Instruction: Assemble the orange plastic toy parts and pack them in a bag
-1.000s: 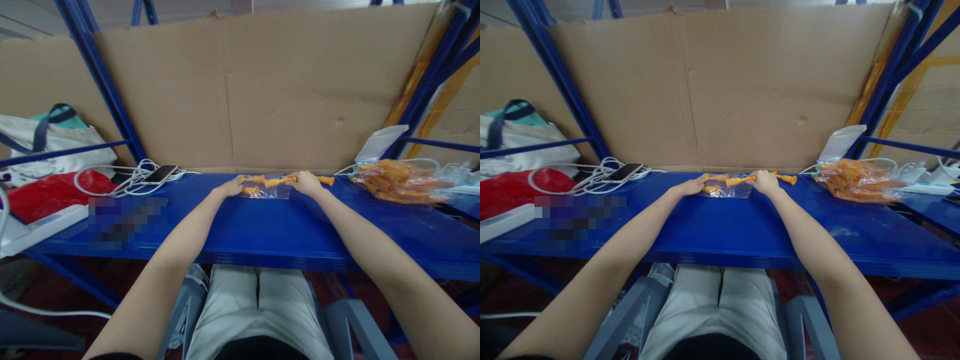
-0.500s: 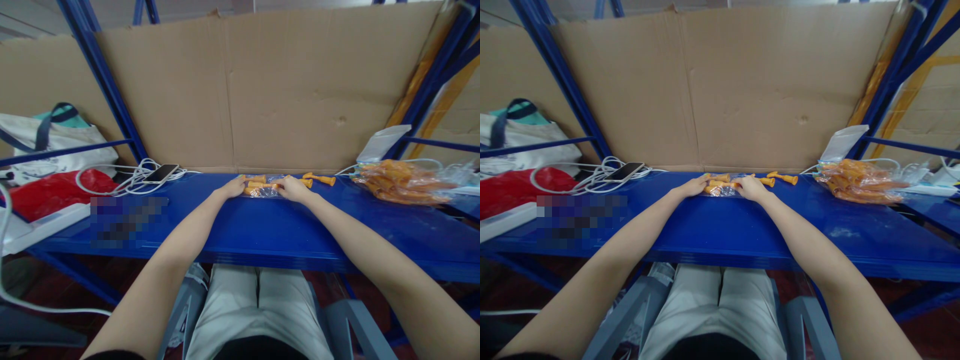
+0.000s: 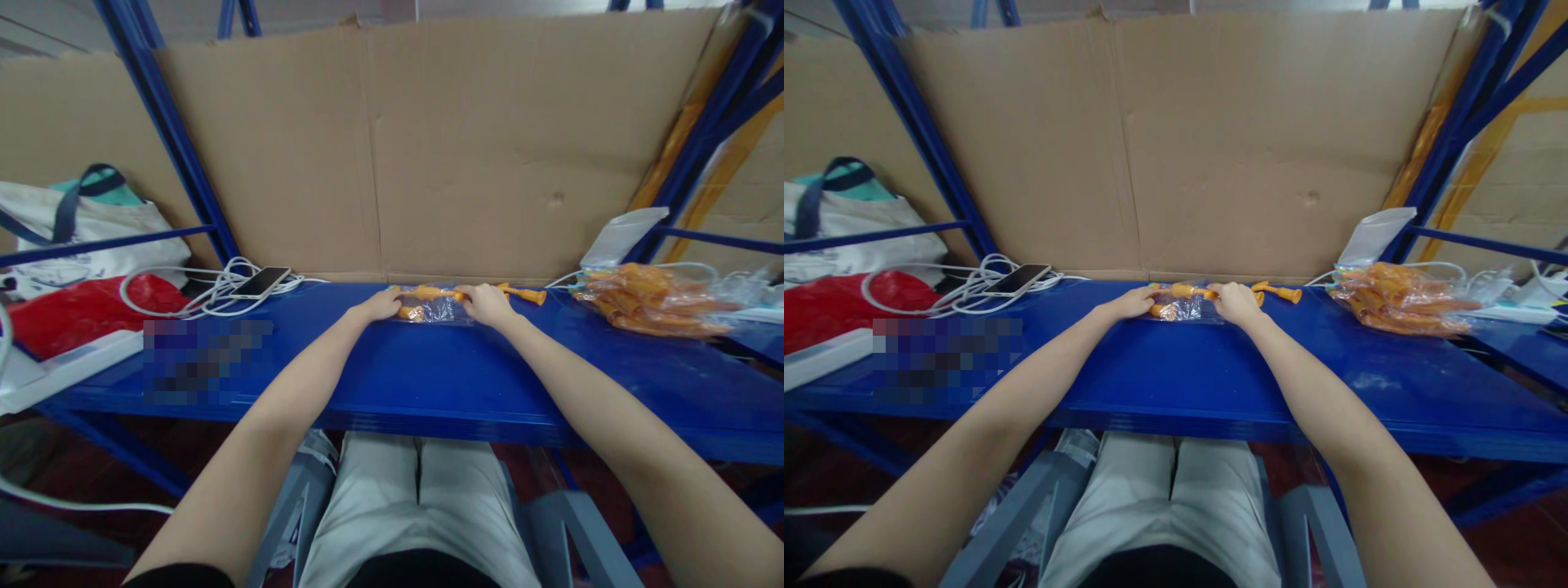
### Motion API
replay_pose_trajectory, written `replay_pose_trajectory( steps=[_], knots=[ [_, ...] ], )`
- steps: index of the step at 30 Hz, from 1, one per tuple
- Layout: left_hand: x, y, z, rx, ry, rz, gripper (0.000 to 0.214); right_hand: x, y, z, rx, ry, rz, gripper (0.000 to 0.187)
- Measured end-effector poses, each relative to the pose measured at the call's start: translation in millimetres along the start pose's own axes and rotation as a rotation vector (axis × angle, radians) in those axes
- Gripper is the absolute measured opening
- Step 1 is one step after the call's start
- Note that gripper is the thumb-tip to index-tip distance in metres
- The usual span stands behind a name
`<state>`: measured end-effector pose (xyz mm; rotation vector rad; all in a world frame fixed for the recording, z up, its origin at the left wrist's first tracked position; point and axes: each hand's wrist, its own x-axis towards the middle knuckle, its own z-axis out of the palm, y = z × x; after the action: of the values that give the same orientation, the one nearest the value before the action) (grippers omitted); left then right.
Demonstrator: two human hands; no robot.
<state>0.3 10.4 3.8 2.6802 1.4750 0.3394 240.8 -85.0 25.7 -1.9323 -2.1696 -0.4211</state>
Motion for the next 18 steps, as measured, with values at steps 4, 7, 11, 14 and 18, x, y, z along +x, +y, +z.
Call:
replay_pose_trajectory(
  steps=[4, 7, 11, 14, 18],
  knots=[
    [11.6, 6.9, 2.2, -0.052, 0.003, -0.020, 0.054, -0.1, 4.6, -1.2, 0.027, 0.011, -0.018, 0.046],
    [19.0, 15.4, 0.9, -0.091, -0.019, -0.014, 0.054, 2.0, 10.6, 1.8, 0.044, 0.028, -0.027, 0.046],
    [28.6, 23.5, -2.8, -0.143, -0.020, -0.072, 0.052, 5.5, 21.3, 7.5, 0.085, 0.058, -0.068, 0.047],
    [35.7, 26.7, -3.4, -0.169, -0.038, -0.097, 0.050, 6.6, 28.0, 9.7, 0.109, 0.065, -0.073, 0.047],
    [40.6, 24.0, -1.9, -0.158, -0.064, -0.089, 0.044, 8.4, 34.6, 12.9, 0.155, 0.104, -0.069, 0.044]
  ],
)
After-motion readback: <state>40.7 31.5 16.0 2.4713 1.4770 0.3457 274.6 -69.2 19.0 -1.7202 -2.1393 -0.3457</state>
